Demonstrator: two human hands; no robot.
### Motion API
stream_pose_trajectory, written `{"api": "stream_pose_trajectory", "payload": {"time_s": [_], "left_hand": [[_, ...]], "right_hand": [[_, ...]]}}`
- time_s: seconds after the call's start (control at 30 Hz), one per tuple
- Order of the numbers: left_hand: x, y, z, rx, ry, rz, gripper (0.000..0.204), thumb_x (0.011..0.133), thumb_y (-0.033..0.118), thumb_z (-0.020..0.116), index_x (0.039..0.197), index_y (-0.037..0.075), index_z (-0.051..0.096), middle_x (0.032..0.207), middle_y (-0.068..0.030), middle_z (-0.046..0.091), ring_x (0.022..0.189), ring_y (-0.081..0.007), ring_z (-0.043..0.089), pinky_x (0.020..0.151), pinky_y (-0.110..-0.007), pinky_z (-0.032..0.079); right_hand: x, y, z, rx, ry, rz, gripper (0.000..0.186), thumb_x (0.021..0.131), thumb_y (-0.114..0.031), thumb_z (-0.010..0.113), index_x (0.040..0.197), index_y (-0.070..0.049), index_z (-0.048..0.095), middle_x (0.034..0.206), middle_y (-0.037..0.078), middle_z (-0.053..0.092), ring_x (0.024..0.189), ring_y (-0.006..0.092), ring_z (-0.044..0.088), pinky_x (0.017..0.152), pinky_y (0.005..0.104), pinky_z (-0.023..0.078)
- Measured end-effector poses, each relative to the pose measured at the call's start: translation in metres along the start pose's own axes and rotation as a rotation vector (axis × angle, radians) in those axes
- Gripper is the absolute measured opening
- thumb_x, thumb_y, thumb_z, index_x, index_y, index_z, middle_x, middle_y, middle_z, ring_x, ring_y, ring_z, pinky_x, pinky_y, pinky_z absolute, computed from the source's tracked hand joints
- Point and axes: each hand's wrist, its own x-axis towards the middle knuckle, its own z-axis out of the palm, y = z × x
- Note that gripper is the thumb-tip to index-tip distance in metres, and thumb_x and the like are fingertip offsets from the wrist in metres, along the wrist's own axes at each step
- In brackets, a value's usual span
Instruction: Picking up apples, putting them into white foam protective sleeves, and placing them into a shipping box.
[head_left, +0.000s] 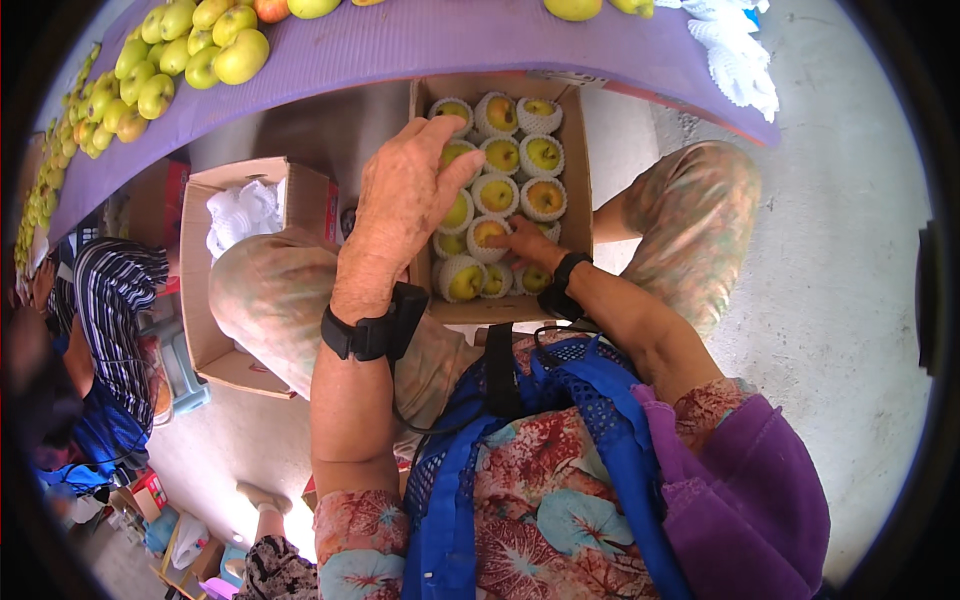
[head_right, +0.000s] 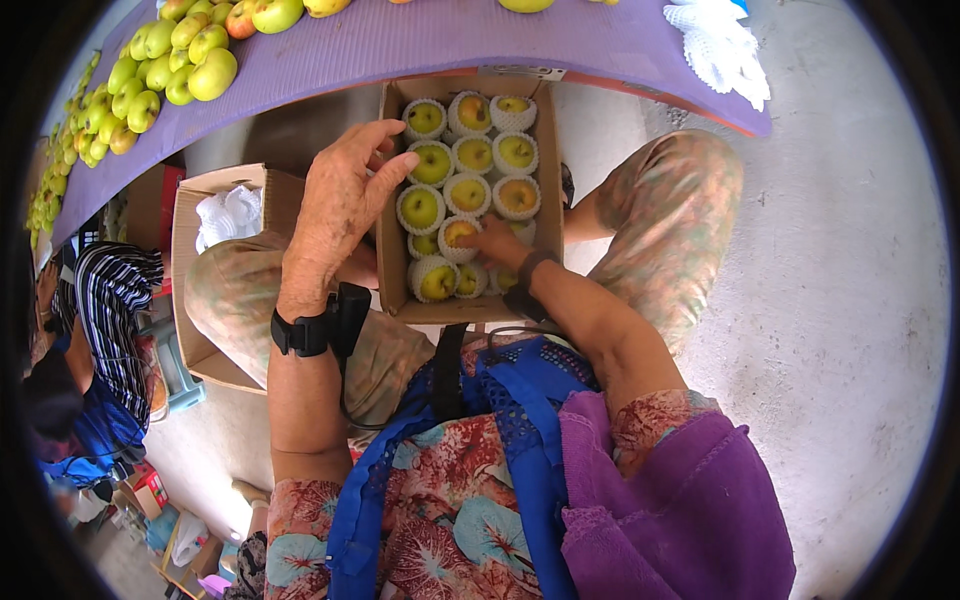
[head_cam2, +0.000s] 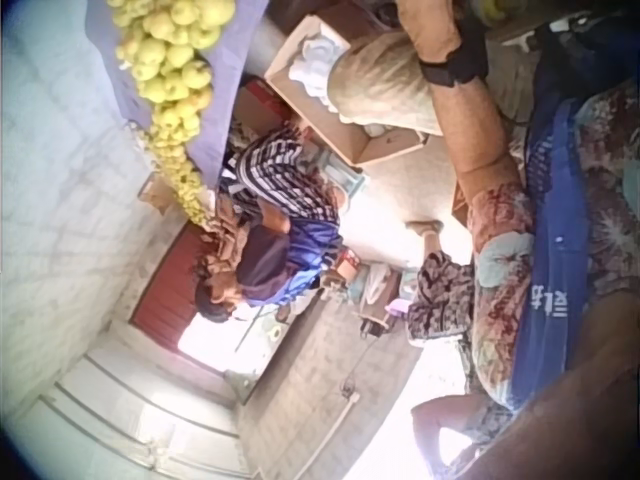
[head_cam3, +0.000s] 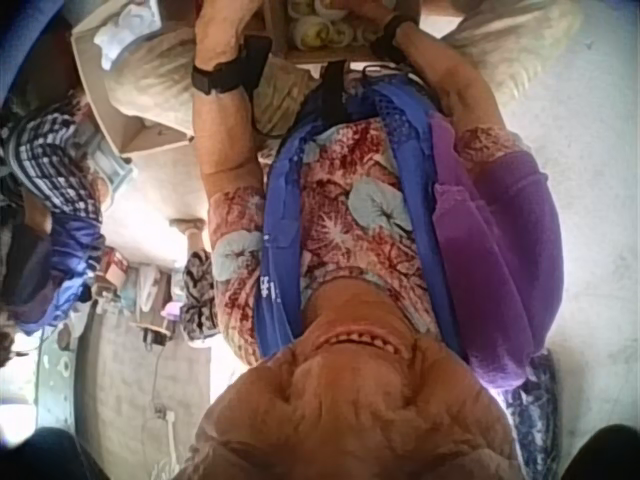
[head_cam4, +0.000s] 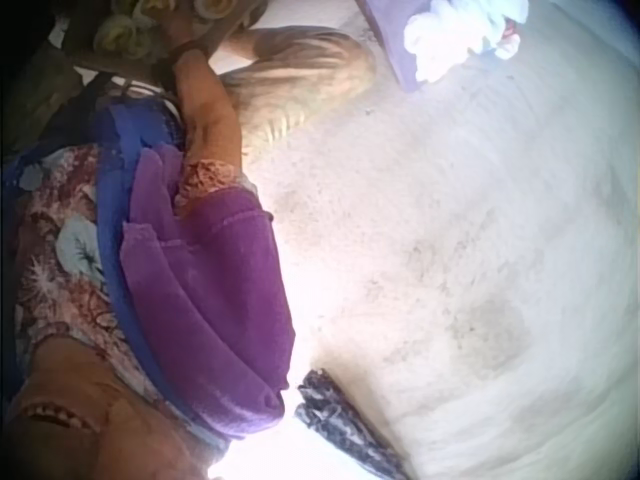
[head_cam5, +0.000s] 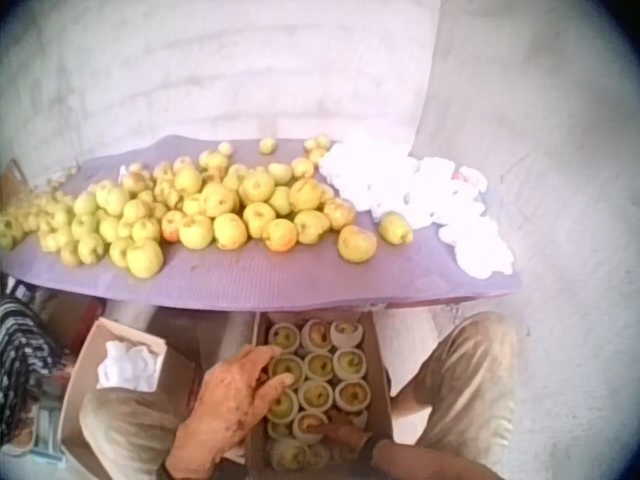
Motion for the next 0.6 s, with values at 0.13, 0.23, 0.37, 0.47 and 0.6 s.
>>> {"api": "stream_pose_trajectory", "payload": {"time_s": [0.13,0.23,0.37,0.47,0.6], "left_hand": [[0.005,0.0,0.0,-0.011,0.001,0.001,0.034,0.085,0.021,0.068,0.112,0.001,0.06,0.096,-0.0154,0.064,0.073,-0.0274,0.061,0.067,-0.036,0.051],[0.005,0.002,-0.003,-0.03,0.002,0.038,0.034,0.084,0.02,0.068,0.112,0.001,0.06,0.094,-0.0164,0.064,0.072,-0.0283,0.061,0.066,-0.036,0.051],[0.005,0.006,-0.001,-0.055,-0.022,0.0,0.033,0.084,0.018,0.067,0.112,0.002,0.06,0.092,-0.0172,0.063,0.074,-0.0323,0.061,0.067,-0.04,0.05],[0.003,0.008,-0.003,-0.069,-0.039,-0.045,0.031,0.084,0.017,0.067,0.11,0.003,0.06,0.093,-0.0169,0.062,0.075,-0.0344,0.061,0.068,-0.043,0.049],[0.005,0.009,-0.003,-0.046,-0.035,-0.035,0.032,0.083,0.018,0.068,0.11,0.003,0.061,0.092,-0.0162,0.062,0.073,-0.0325,0.062,0.067,-0.042,0.05]], "right_hand": [[0.0,-0.005,-0.007,-0.083,0.004,-0.025,0.077,0.072,-0.037,0.077,0.13,0.001,0.044,0.117,0.016,0.059,0.093,0.0268,0.063,0.061,0.0377,0.057],[-0.013,-0.011,-0.011,-0.092,-0.054,-0.104,0.073,0.075,-0.039,0.075,0.128,0.002,0.046,0.114,0.015,0.058,0.089,0.025,0.062,0.057,0.0371,0.057],[-0.013,-0.015,-0.011,-0.234,-0.018,-0.136,0.06,0.078,-0.037,0.071,0.117,0.005,0.055,0.095,0.014,0.065,0.074,0.0233,0.065,0.051,0.0342,0.055],[-0.021,-0.039,-0.016,-0.486,-0.05,0.065,0.05,0.079,-0.034,0.07,0.11,0.004,0.06,0.1,0.018,0.066,0.081,0.0295,0.066,0.053,0.0373,0.054],[-0.036,-0.061,-0.02,-0.596,-0.07,0.026,0.042,0.08,-0.037,0.066,0.094,0.003,0.067,0.084,0.018,0.067,0.071,0.0271,0.065,0.058,0.0381,0.055]]}}
